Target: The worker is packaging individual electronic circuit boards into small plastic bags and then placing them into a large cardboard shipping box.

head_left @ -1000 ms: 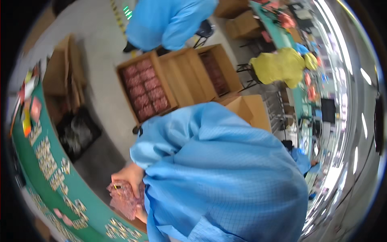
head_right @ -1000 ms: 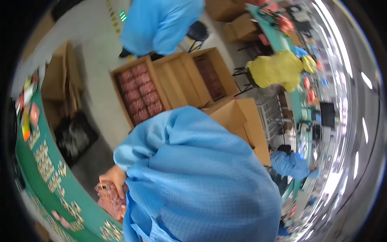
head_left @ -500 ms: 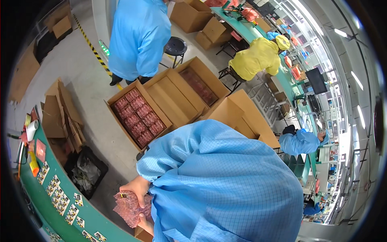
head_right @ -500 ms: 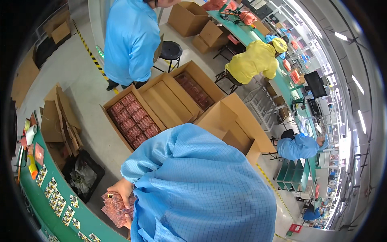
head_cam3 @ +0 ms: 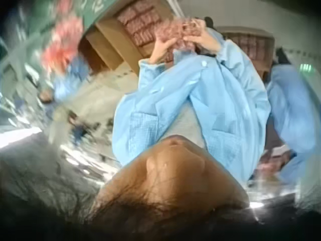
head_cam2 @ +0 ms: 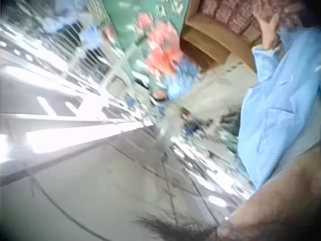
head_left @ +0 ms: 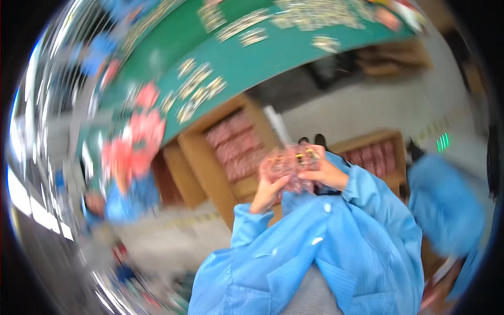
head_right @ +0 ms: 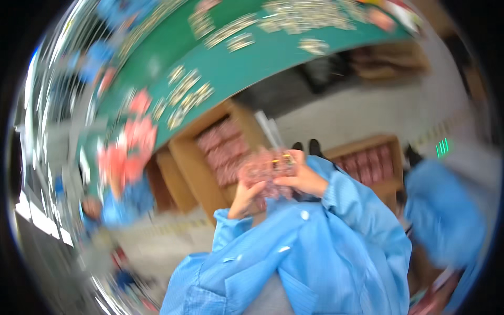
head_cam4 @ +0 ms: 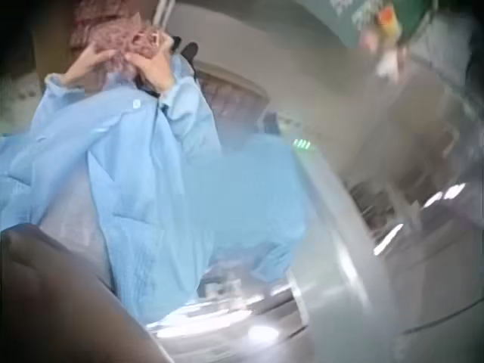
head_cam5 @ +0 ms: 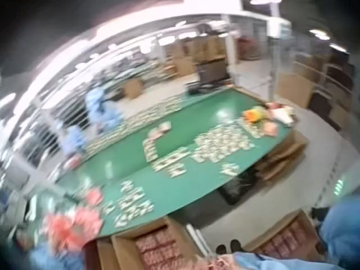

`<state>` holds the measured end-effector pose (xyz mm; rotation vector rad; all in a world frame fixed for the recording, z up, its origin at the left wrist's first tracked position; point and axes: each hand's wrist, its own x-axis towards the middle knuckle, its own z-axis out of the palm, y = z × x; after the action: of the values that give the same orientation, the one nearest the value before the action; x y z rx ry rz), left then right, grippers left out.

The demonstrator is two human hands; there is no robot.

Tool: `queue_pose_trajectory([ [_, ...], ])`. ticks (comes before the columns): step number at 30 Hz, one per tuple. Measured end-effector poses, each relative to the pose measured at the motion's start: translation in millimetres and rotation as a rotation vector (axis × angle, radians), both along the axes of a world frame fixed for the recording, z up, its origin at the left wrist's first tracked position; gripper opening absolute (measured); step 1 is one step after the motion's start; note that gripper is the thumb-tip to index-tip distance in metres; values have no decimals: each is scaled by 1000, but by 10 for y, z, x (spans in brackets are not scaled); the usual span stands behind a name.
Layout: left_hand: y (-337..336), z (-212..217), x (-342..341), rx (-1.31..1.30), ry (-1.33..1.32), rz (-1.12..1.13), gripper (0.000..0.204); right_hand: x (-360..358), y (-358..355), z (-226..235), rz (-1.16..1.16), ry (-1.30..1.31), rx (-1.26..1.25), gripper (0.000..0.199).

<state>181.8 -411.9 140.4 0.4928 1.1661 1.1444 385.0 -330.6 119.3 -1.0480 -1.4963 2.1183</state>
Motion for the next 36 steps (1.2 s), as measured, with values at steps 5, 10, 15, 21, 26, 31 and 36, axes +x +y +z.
queue_pose_trajectory([
  [5, -806, -490, -66, -162, 108, 425, 65, -628, -65, -232, 263, -70, -324, 70],
  [10, -1551, -1170, -461, -312, 37, 639, 47, -1308, -809, -1115, 374, -167, -365, 64],
  [15, -2270, -2203, -1192, -406, 63, 811, 41, -2089, -1706, -2586, 354, -355, -35, 59],
  [21, -2725, -3443, -1918, -509, 458, 695, 45, -2841, -2222, -3619, 384, -453, -337, 61],
  [26, -2476, -3891, -2024, -620, 353, 579, 48, -2694, -2200, -4527, 529, -624, -91, 42],
  [31, -2502, -3998, -2174, -572, 492, 577, 50, -2784, -2303, -4540, 498, -574, 0, 32],
  [36, -2845, -4148, -2206, -636, 804, 389, 65, -2878, -2493, -4471, 637, -599, 107, 30],
])
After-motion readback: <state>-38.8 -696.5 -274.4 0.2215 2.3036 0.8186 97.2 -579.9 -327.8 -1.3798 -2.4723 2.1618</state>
